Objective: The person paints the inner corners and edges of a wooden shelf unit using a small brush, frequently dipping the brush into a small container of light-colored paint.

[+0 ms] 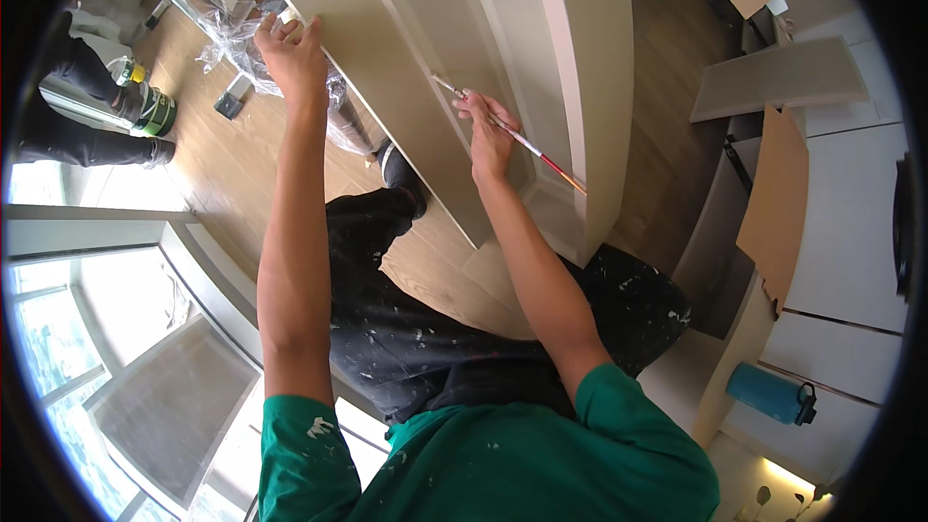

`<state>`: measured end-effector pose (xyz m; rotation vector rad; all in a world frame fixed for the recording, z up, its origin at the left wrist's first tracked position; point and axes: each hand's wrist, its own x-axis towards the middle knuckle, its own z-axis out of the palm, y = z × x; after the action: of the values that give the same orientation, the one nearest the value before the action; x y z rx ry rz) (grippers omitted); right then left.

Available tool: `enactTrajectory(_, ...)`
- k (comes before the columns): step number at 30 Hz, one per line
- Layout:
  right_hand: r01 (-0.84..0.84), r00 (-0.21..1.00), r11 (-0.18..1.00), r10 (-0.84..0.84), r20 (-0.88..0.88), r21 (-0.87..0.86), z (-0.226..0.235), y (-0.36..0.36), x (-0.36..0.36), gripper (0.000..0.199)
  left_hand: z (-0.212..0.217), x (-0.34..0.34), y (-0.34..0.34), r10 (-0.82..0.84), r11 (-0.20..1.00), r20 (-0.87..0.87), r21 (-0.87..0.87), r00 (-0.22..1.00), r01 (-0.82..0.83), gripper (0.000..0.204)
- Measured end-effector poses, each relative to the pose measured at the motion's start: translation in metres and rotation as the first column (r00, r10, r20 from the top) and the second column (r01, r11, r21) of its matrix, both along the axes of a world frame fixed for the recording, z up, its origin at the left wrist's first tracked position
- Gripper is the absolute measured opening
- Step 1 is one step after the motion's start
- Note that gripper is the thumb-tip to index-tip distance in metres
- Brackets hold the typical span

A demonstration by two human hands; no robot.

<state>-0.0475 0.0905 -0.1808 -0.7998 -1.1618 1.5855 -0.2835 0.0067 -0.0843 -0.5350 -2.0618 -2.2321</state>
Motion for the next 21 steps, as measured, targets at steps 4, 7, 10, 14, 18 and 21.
enactTrajectory(4, 0.017, 0.999, 1.000, -0.016, 0.042, -0.014, -0.014, -0.005, 0.015, 0.021, -0.004, -0.004, -0.001, 0.017, 1.000, -0.023, -0.016, 1.000, -0.018, 0.072)
enactTrajectory(7, 0.025, 0.998, 0.999, -0.024, 0.062, -0.020, -0.024, -0.007, 0.027, 0.021, -0.004, -0.004, 0.000, 0.014, 1.000, -0.011, -0.013, 1.000, -0.014, 0.073)
enactTrajectory(10, 0.022, 0.996, 0.999, -0.018, 0.087, -0.042, -0.031, -0.011, 0.037, 0.022, -0.004, -0.004, -0.001, 0.015, 1.000, 0.000, -0.027, 1.000, -0.015, 0.072)
enactTrajectory(14, 0.027, 0.989, 0.998, -0.020, 0.144, -0.053, -0.041, -0.016, 0.050, 0.024, -0.002, -0.003, -0.001, 0.012, 0.999, 0.016, -0.033, 1.000, -0.011, 0.072)
enactTrajectory(18, 0.030, 0.988, 0.999, -0.024, 0.154, -0.034, -0.046, -0.021, 0.061, 0.025, 0.005, 0.003, 0.001, 0.042, 0.999, 0.006, -0.021, 0.999, -0.041, 0.066)
enactTrajectory(21, 0.027, 0.987, 1.000, -0.028, 0.161, 0.004, -0.043, -0.031, 0.076, 0.026, 0.010, 0.022, 0.001, 0.282, 0.924, -0.382, -0.139, 0.880, -0.356, 0.056)
